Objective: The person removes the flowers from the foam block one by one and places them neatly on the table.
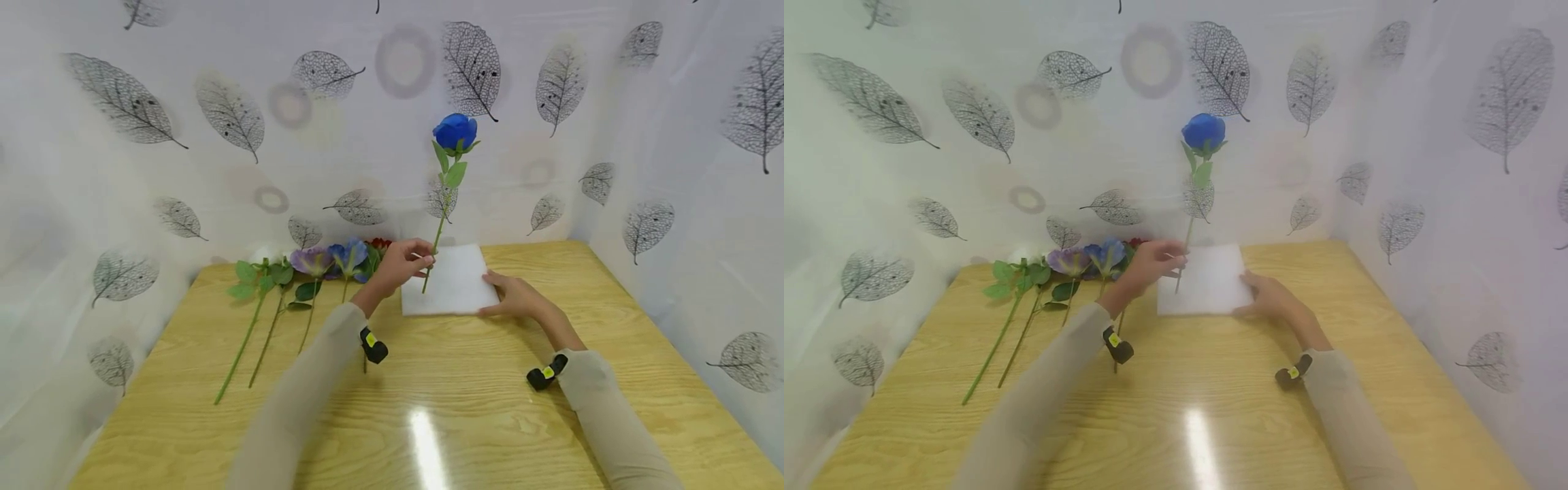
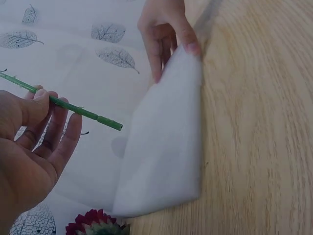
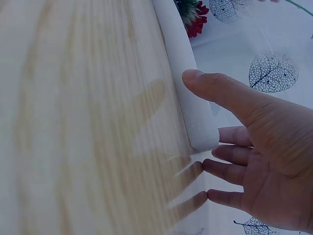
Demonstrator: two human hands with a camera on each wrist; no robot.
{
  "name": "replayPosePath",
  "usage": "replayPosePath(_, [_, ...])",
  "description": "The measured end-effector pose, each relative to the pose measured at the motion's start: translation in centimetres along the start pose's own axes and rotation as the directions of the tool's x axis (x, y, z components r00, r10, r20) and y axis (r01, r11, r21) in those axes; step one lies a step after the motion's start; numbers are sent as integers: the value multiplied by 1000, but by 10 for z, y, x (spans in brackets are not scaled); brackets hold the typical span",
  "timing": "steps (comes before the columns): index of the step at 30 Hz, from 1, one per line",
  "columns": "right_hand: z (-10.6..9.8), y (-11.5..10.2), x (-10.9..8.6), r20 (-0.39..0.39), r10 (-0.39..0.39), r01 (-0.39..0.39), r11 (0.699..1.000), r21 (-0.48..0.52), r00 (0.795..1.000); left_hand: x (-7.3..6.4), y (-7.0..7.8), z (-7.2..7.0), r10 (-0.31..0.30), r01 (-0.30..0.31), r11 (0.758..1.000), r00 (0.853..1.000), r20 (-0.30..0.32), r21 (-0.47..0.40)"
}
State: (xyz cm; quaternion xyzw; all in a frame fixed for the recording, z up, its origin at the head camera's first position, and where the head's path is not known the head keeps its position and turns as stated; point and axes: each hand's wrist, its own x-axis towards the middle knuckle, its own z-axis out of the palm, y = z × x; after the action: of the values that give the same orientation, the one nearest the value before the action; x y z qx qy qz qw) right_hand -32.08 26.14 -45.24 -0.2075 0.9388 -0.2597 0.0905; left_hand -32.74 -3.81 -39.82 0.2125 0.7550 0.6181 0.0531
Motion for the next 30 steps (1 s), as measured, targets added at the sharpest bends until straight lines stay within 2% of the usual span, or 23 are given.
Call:
replayPosePath(5, [0, 2, 0, -4, -10, 10, 1000, 3, 1000, -13, -1, -19, -6, 6, 999, 1000, -15, 40])
replayPosePath(11, [0, 2, 0, 1, -11, 11, 1000, 5, 1000, -26, -6, -43, -38, 38, 999, 999, -5, 7])
replayPosePath(17, [0, 0, 0, 4, -9, 9, 1000, 5, 1000, -45, -3, -63, -64, 64, 997, 998, 0, 42])
replayPosePath(22, [1, 1, 0, 4, -8, 8, 1000, 5, 1000, -59, -5, -79, -82, 86, 992, 996, -45, 98])
replayPosePath(30, [1, 5, 2, -6, -12, 12, 1000, -7, 1000, -82, -6, -109, -97, 106, 991, 990, -100, 84])
